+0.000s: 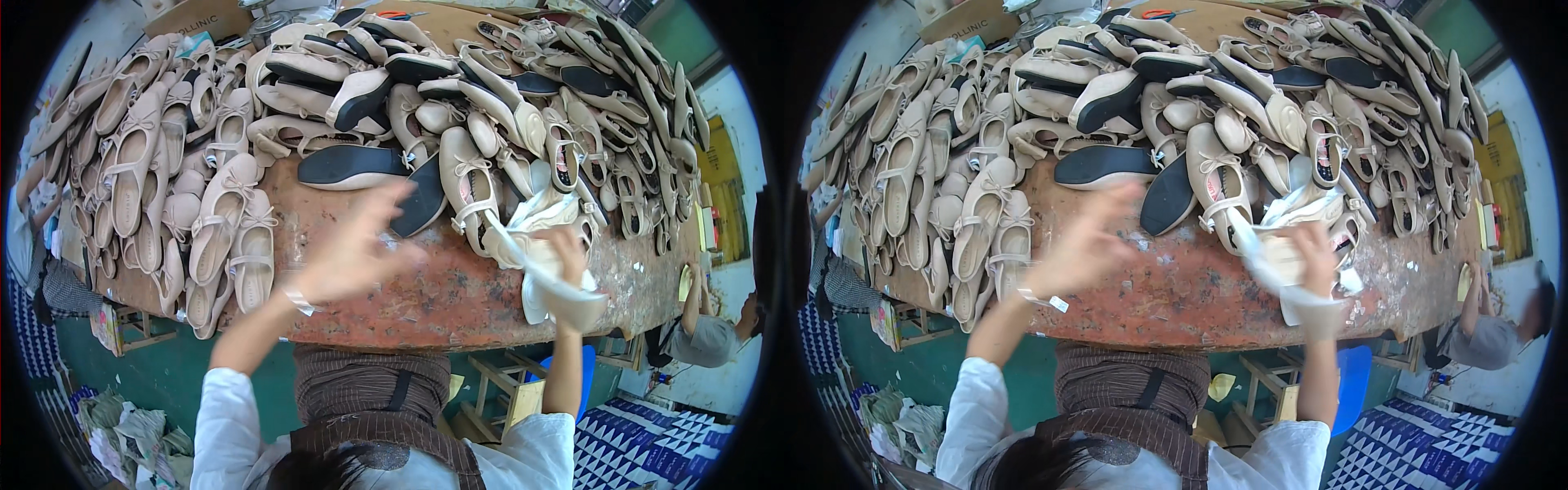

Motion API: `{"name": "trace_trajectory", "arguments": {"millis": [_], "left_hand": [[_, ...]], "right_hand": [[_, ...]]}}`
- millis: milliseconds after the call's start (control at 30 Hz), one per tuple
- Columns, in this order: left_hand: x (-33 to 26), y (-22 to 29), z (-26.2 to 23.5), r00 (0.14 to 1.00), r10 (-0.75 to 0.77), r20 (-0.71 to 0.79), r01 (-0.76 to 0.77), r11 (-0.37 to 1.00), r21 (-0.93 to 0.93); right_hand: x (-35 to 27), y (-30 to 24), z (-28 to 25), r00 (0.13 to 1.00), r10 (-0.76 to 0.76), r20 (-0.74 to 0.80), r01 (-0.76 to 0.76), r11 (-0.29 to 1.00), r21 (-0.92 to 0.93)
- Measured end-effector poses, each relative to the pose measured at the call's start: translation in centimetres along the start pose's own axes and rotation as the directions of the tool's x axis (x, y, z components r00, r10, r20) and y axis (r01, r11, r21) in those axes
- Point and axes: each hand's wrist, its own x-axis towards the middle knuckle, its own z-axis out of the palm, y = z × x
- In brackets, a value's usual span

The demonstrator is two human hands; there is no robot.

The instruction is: The person retrieves shoe insoles from a cardboard box and places them onto the workbench. The person then inserts the insoles into shoes and presses them into place by hand.

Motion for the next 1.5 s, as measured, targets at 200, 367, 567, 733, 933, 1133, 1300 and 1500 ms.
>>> {"name": "trace_trajectory", "arguments": {"millis": [200,367,567,733,933,1133,1300,1500], "left_hand": [[4.5,-1.1,9.3,0.915,0.250,0.317,-0.335,0.908,0.252],[4.1,-9.5,13.8,0.892,0.013,0.451,-0.262,0.828,0.496],[2.8,-5.8,15.0,0.938,0.340,-0.069,-0.342,0.939,-0.024],[4.0,-2.8,13.9,0.988,0.088,0.127,-0.053,0.965,-0.257],[0.8,-0.3,12.8,0.955,0.184,-0.234,-0.120,0.958,0.261],[-0.1,-0.6,15.3,0.979,0.196,-0.055,-0.182,0.963,0.196],[-0.1,-3.2,14.8,0.992,0.092,-0.090,-0.098,0.993,-0.062],[5.0,-4.3,16.7,0.939,-0.069,-0.338,-0.044,0.948,-0.316]], "right_hand": [[-1.3,-2.6,5.3,0.977,-0.173,0.126,0.184,0.979,-0.084],[-0.3,0.4,0.2,0.992,-0.008,-0.126,0.033,0.979,0.203],[1.4,-0.2,-1.7,0.891,0.363,-0.272,0.163,0.302,0.939],[3.0,-3.4,1.8,0.953,0.286,-0.104,0.116,-0.025,0.993],[2.7,-3.1,3.6,0.855,0.502,-0.128,0.017,0.220,0.975],[1.4,-6.0,5.6,0.863,0.489,-0.124,0.003,0.241,0.971],[1.0,-6.2,5.4,0.856,0.509,-0.093,0.037,0.120,0.992],[-1.4,1.8,-0.9,0.779,0.626,-0.032,0.377,-0.427,0.822]]}}
